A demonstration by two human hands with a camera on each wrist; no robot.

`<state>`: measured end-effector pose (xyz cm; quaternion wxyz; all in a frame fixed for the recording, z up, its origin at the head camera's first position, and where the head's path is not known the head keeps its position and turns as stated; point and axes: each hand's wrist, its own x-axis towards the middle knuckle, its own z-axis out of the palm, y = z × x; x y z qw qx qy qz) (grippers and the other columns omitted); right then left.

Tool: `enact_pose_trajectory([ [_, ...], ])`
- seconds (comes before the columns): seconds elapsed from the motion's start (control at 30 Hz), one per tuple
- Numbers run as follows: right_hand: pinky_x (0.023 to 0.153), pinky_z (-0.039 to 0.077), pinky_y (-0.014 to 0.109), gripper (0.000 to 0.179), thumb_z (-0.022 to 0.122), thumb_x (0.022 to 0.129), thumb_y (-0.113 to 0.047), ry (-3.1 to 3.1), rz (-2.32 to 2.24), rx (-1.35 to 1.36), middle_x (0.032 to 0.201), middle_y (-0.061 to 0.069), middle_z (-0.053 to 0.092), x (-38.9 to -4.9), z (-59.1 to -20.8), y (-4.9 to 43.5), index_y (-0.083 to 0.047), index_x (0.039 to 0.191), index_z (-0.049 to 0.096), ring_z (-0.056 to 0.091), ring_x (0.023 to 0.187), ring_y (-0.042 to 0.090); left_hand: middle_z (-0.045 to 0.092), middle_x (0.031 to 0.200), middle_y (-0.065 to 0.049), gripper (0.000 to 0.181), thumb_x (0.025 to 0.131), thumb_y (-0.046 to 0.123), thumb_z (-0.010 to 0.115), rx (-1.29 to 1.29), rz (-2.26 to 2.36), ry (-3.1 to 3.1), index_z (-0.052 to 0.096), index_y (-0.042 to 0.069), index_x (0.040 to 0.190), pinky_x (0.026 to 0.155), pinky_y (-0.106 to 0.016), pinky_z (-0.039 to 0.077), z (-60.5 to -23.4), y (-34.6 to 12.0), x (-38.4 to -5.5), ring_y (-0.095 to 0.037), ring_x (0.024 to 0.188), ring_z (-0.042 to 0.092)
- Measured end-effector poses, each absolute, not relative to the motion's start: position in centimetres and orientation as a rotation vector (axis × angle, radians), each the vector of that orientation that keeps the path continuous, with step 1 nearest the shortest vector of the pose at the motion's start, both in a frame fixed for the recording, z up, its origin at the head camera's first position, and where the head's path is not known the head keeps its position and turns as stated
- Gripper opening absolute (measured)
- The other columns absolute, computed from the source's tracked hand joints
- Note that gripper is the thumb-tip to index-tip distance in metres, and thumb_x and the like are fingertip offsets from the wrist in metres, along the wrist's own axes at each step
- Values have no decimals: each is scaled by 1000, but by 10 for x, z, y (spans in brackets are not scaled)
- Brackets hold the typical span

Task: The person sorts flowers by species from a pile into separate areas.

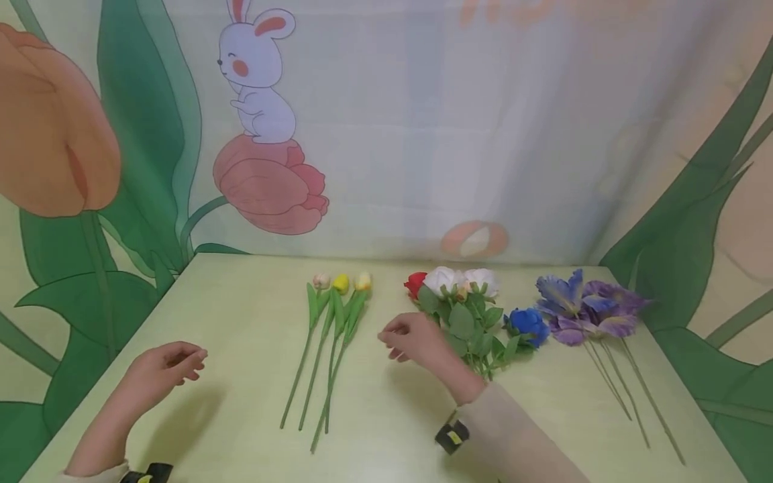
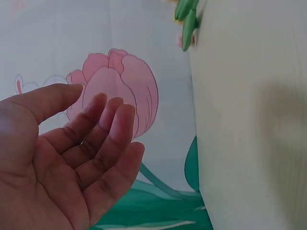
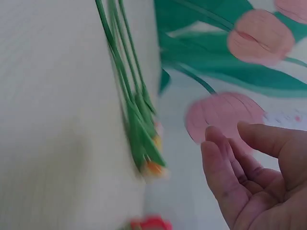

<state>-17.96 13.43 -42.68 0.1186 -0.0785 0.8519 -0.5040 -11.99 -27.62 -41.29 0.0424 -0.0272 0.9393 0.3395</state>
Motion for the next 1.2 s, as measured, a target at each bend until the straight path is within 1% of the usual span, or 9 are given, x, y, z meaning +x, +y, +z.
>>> enact_pose_trajectory([
  [0.13, 73, 64, 34, 37, 64, 102, -21, 2560, -1475, -99, 91, 14, 74, -162, -420, 207, 10, 121, 66, 71, 75, 15, 75, 108, -17, 42, 107, 33, 54, -116, 1009, 2875, 64, -4, 125, 76, -31, 54, -412, -292, -112, -15, 89, 69],
  [0.37, 68, 62, 26, 53, 56, 106, -31, 2360, -1531, 286, 82, -2, 73, -158, -464, 302, 19, 126, 60, 69, 69, 7, 75, 110, -19, 45, 108, 33, 52, -135, 991, 2881, 63, -6, 126, 76, -31, 55, -409, -306, -110, -18, 91, 70],
  [0.5, 69, 62, 23, 48, 60, 104, -34, 2159, -1668, 362, 79, -4, 74, -163, -483, 316, 13, 114, 67, 71, 69, 7, 75, 108, -19, 43, 107, 32, 54, -134, 1004, 2879, 64, -6, 125, 75, -30, 55, -409, -305, -111, -16, 89, 69],
  [0.73, 69, 62, 23, 22, 62, 103, -23, 1959, -1857, 445, 78, -3, 77, -174, -492, 319, -10, 91, 76, 74, 69, 7, 75, 106, -17, 41, 106, 31, 55, -132, 995, 2885, 65, -5, 123, 75, -31, 54, -410, -303, -110, -15, 88, 69],
  [0.97, 69, 62, 22, 23, 62, 102, -15, 1865, -2003, 542, 74, -3, 75, -183, -492, 312, -18, 82, 74, 74, 69, 6, 75, 107, -17, 42, 107, 33, 54, -135, 985, 2879, 64, -4, 123, 76, -32, 54, -414, -305, -109, -16, 89, 70],
  [1.03, 69, 62, 21, 16, 59, 103, -12, 1848, -2037, 570, 72, -3, 74, -186, -490, 309, -10, 93, 72, 73, 68, 5, 75, 107, -17, 42, 107, 33, 54, -136, 983, 2878, 65, -4, 123, 76, -32, 54, -414, -305, -110, -16, 89, 70],
  [1.07, 69, 62, 21, 16, 57, 104, -11, 1851, -2053, 571, 72, -3, 74, -187, -490, 309, -4, 110, 71, 73, 68, 4, 75, 107, -17, 42, 107, 33, 54, -135, 982, 2879, 65, -4, 123, 76, -32, 54, -415, -304, -110, -16, 89, 70],
  [1.1, 69, 61, 20, 27, 56, 104, -10, 1865, -2065, 567, 72, -4, 74, -188, -488, 308, 2, 127, 63, 73, 68, 4, 75, 107, -17, 42, 107, 33, 54, -135, 981, 2878, 65, -4, 123, 76, -32, 54, -415, -304, -110, -16, 89, 70],
  [1.2, 68, 60, 18, 54, 54, 105, -12, 1974, -2062, 549, 72, -8, 72, -190, -484, 306, 8, 151, 35, 72, 69, 2, 75, 106, -16, 41, 107, 32, 54, -134, 976, 2880, 65, -4, 122, 76, -32, 54, -415, -305, -110, -16, 88, 69],
])
